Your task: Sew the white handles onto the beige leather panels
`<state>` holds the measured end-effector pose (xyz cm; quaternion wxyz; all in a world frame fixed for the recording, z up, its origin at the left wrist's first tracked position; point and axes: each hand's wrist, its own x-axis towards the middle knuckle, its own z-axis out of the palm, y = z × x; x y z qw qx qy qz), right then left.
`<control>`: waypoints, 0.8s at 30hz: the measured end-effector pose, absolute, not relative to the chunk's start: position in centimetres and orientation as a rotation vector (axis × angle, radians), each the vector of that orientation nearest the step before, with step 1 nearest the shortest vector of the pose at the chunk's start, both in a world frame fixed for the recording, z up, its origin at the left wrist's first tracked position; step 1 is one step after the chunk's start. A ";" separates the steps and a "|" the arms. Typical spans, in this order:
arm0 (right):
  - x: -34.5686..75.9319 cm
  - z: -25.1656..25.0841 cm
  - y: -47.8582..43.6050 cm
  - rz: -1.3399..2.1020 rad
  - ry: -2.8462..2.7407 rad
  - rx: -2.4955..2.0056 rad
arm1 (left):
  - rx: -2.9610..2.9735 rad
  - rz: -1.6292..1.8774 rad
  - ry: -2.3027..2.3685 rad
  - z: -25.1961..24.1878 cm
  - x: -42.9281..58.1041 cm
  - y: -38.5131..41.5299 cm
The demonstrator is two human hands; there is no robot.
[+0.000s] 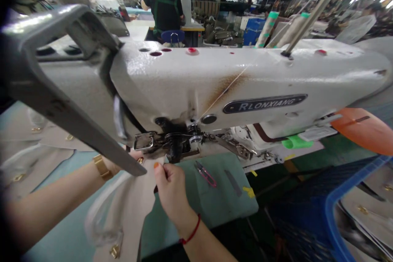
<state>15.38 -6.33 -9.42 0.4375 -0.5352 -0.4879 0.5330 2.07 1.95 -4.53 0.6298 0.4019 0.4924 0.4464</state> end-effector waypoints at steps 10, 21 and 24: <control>19.7 -7.6 -4.8 1.555 -1.433 -1.242 | 0.904 0.811 1.018 -6.5 2.6 -0.9; 22.6 -6.6 -6.7 1.882 -1.404 -1.145 | 1.420 1.080 1.488 -11.0 -1.1 -8.4; 21.3 -8.3 -9.5 1.938 -1.075 -1.124 | 1.411 0.998 1.513 -12.7 -0.4 -11.3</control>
